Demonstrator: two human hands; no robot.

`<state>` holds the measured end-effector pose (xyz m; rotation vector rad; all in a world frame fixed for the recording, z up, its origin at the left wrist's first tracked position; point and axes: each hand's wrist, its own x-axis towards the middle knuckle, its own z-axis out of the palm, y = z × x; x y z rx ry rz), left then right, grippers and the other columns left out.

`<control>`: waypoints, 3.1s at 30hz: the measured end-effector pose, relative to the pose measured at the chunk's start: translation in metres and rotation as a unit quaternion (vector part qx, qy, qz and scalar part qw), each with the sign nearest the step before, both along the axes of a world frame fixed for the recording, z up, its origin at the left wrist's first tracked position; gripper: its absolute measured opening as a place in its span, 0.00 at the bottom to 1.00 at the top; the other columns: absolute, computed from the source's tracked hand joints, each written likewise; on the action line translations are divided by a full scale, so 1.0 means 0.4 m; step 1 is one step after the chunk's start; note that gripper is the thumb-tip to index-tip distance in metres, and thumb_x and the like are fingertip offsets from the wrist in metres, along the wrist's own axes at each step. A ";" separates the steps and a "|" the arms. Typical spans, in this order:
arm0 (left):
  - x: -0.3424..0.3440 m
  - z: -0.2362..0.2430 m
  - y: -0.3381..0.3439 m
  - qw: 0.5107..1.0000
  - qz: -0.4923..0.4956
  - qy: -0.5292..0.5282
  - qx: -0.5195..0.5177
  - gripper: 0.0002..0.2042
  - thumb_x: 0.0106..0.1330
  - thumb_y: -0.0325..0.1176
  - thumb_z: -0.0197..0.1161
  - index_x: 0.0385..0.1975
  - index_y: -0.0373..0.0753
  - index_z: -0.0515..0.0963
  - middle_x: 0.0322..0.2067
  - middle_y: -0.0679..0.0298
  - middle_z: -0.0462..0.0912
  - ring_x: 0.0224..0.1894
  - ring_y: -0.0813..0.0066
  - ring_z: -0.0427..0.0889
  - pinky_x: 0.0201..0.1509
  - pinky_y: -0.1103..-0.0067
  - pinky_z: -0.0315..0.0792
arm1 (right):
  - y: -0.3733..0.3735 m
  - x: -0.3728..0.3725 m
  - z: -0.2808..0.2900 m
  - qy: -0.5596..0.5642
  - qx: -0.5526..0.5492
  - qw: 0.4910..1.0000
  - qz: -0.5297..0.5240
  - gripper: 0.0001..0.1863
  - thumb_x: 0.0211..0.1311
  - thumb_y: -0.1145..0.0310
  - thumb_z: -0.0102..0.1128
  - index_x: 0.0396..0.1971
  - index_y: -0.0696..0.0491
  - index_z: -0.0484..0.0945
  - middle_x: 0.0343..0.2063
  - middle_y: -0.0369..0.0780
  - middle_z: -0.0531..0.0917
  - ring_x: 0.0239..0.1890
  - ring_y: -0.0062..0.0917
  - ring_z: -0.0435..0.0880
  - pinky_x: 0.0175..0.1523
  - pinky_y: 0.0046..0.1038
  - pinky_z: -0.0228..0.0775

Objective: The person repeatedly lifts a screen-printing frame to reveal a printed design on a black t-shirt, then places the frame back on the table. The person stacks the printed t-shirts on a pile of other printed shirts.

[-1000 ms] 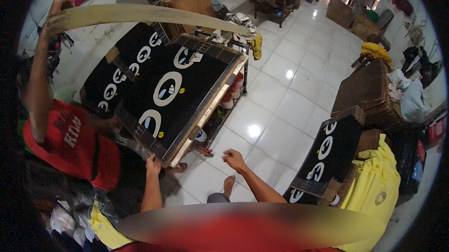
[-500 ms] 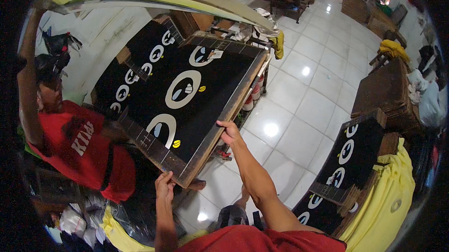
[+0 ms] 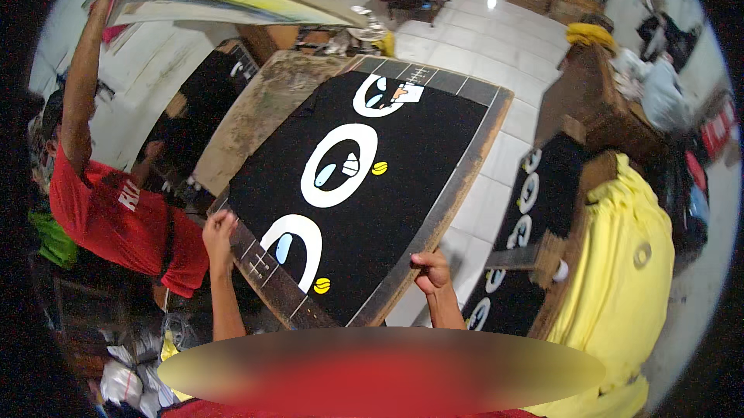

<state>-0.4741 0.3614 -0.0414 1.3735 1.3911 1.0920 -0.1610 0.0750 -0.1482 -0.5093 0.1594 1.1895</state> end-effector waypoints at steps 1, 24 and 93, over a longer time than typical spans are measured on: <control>0.061 0.038 -0.009 0.998 -0.053 0.024 0.006 0.11 0.59 0.30 0.62 0.38 0.31 0.75 0.25 0.67 0.75 0.26 0.83 0.72 0.30 0.86 0.65 | -0.105 0.012 0.031 -0.004 -0.002 1.000 -0.022 0.21 0.39 0.84 0.60 0.39 0.57 0.76 0.30 0.39 0.81 0.29 0.29 0.82 0.39 0.33 0.77; 1.362 0.839 -0.132 0.875 -0.467 0.124 0.032 0.25 0.53 0.50 0.68 0.35 0.31 0.80 0.31 0.62 0.82 0.29 0.73 0.79 0.36 0.80 0.71 | -0.821 0.008 0.550 -0.006 0.173 0.955 -0.242 0.33 0.31 0.87 0.58 0.48 0.61 0.71 0.43 0.47 0.79 0.38 0.43 0.81 0.43 0.43 0.76; -0.056 -0.175 -0.830 0.533 -0.571 0.568 -0.259 0.17 0.51 0.44 0.67 0.33 0.38 0.79 0.31 0.54 0.82 0.37 0.59 0.82 0.41 0.70 0.73 | -1.248 -0.221 -0.234 -0.299 -0.790 0.457 0.279 0.12 0.47 0.73 0.55 0.33 0.61 0.76 0.31 0.52 0.81 0.38 0.46 0.80 0.47 0.43 0.70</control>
